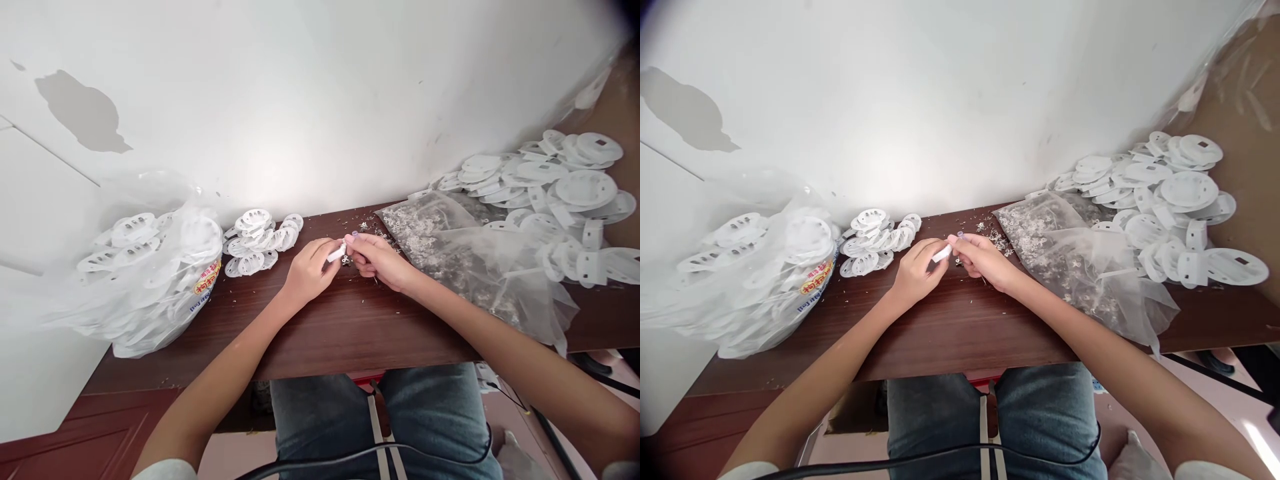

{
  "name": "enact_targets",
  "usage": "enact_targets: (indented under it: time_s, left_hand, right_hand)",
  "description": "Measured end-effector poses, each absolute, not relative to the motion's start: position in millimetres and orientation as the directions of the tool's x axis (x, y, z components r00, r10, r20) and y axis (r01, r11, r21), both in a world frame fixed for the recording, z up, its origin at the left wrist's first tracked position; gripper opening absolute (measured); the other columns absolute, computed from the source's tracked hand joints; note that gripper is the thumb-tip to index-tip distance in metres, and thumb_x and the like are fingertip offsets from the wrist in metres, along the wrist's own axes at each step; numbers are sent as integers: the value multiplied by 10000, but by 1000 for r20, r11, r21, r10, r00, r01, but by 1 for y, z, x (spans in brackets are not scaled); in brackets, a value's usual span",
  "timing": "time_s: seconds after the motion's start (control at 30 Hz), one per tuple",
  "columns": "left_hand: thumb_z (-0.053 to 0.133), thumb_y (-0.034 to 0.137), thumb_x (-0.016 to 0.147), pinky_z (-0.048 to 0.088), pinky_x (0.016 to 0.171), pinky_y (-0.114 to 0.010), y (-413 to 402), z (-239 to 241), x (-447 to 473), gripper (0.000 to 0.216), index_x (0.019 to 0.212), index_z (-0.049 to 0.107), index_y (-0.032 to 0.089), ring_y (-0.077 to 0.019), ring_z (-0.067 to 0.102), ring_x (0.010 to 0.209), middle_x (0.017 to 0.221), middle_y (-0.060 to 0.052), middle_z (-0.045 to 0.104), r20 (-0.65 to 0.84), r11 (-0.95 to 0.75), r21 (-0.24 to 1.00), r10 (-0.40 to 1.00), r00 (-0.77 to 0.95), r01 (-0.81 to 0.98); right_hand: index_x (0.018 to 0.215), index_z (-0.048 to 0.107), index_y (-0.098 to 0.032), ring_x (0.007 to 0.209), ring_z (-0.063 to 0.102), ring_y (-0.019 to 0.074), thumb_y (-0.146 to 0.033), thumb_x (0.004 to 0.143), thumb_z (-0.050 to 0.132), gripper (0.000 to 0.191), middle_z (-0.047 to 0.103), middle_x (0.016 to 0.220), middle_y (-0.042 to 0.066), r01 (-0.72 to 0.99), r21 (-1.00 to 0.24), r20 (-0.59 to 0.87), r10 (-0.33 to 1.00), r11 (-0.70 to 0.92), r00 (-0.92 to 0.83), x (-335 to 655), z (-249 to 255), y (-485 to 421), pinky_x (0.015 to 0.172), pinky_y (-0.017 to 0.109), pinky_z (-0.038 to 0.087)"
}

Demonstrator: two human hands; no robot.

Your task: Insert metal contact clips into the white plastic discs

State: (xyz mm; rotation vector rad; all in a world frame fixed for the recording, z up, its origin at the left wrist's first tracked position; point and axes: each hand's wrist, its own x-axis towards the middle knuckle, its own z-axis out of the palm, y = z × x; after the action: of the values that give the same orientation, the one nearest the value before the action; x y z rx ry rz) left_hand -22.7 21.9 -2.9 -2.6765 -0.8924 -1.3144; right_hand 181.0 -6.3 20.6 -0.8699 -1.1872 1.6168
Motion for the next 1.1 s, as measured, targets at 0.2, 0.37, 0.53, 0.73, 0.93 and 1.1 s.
enact_targets:
  time_s: [0.2, 0.37, 0.53, 0.73, 0.93, 1.1]
  left_hand:
    - [707, 344, 938, 552, 677, -285, 19, 3, -17, 187, 1003, 759, 176, -168, 686, 760, 874, -46, 744, 449, -514, 761, 857, 251, 396]
    - [762, 463, 900, 595, 745, -319, 28, -5, -19, 345, 1045, 772, 150, -203, 745, 806, 912, -75, 790, 207, -249, 946, 957, 201, 209]
    - [797, 476, 870, 599, 726, -311, 30, -7, -18, 355, 998, 784, 144, -205, 764, 789, 917, -84, 797, 167, -192, 974, 967, 191, 121]
    - [806, 460, 861, 592, 715, -308, 29, -9, -17, 338, 977, 792, 143, -204, 765, 773, 912, -82, 799, 160, -184, 976, 969, 188, 117]
    - [796, 475, 875, 603, 757, -329, 30, -9, -18, 364, 1025, 794, 144, -211, 770, 802, 938, -89, 805, 135, -160, 981, 970, 202, 112]
    - [781, 470, 889, 588, 752, -317, 29, -7, -18, 355, 1033, 784, 146, -206, 764, 806, 945, -87, 801, 122, -154, 979, 968, 220, 135]
  right_hand:
    - [915, 532, -234, 617, 445, 156, -482, 1081, 402, 326, 483, 745, -26, 169, -968, 141, 961, 184, -239, 187, 16, -1, 591, 301, 327]
    - [993, 525, -224, 873, 627, 236, -387, 1118, 364, 262, 688, 998, 82, 714, -586, 232, 924, 383, -305, 188, 11, -4, 734, 336, 384]
    - [1074, 547, -207, 889, 688, 254, -370, 1141, 335, 277, 746, 1068, 109, 818, -464, 182, 940, 341, -288, 184, 14, -10, 689, 332, 358]
    - [1096, 561, -198, 919, 713, 264, -385, 1142, 362, 277, 763, 1090, 120, 837, -436, 156, 944, 331, -292, 185, 16, -8, 690, 324, 359]
    - [1107, 575, -200, 908, 713, 254, -385, 1157, 308, 328, 767, 1063, 110, 838, -434, 144, 944, 329, -296, 184, 17, -10, 689, 318, 359]
    - [1116, 570, -201, 896, 711, 247, -374, 1162, 298, 325, 761, 1051, 100, 840, -418, 160, 938, 346, -307, 183, 13, -11, 682, 318, 352]
